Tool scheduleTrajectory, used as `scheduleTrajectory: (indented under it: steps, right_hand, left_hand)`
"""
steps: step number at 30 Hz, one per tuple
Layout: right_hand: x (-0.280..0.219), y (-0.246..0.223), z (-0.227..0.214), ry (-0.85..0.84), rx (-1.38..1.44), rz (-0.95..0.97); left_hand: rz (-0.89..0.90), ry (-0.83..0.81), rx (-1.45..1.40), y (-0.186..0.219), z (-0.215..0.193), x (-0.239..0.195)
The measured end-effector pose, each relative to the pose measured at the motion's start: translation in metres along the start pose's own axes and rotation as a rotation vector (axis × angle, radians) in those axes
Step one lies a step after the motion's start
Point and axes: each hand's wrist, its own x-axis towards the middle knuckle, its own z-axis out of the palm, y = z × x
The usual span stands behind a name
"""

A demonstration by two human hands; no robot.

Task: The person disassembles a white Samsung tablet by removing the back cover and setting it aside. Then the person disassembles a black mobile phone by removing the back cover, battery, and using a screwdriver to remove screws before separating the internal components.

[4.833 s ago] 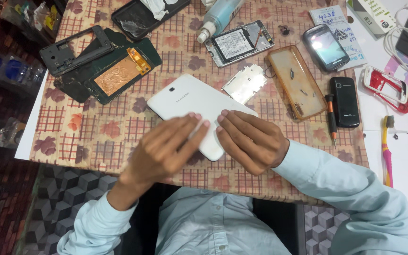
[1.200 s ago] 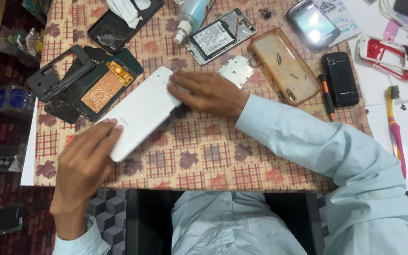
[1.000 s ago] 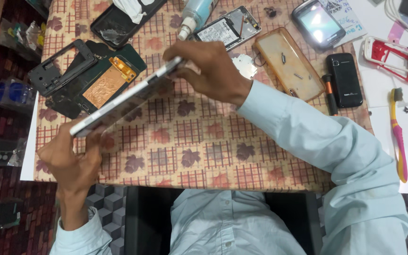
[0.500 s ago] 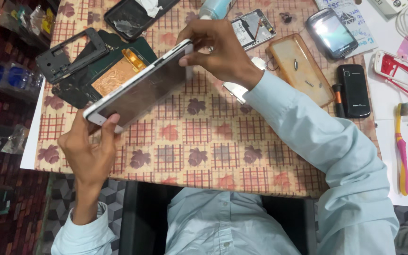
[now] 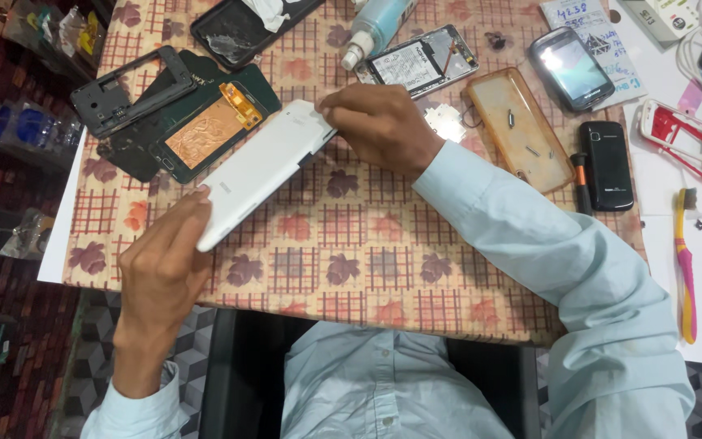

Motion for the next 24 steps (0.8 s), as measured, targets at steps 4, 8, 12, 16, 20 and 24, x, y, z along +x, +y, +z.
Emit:
scheduleTrajectory:
  steps: [4, 8, 12, 16, 20, 24]
  right_hand:
    - [-0.008, -0.006, 0.006, -0.06, -0.064, -0.066]
    - [-0.015, -0.013, 0.004, -0.163, -0.106, -0.092]
    - [-0.014, -0.011, 0.003, -0.26, -0.074, -0.087]
    - [-0.01, -0.011, 0.002, -0.324, -0.089, -0.124]
    - [-0.005, -0.014, -0.004, -0.366, -0.148, -0.195]
    - [0.004, -0.017, -0.009, -0.466, -0.164, -0.206]
  left_hand:
    - [0.061, -0.063, 0.05, 0.012, -0.003, 0.003]
    - [0.06, -0.133, 0.016, 0.018, -0.009, 0.009]
    - [0.048, -0.234, -0.001, 0.015, -0.014, 0.018]
    - [0.043, -0.324, 0.037, 0.012, -0.019, 0.027]
    - [0.014, -0.371, -0.056, 0.006, -0.03, 0.03]
    - [0.01, -0.418, -0.158, -0.003, -0.04, 0.027]
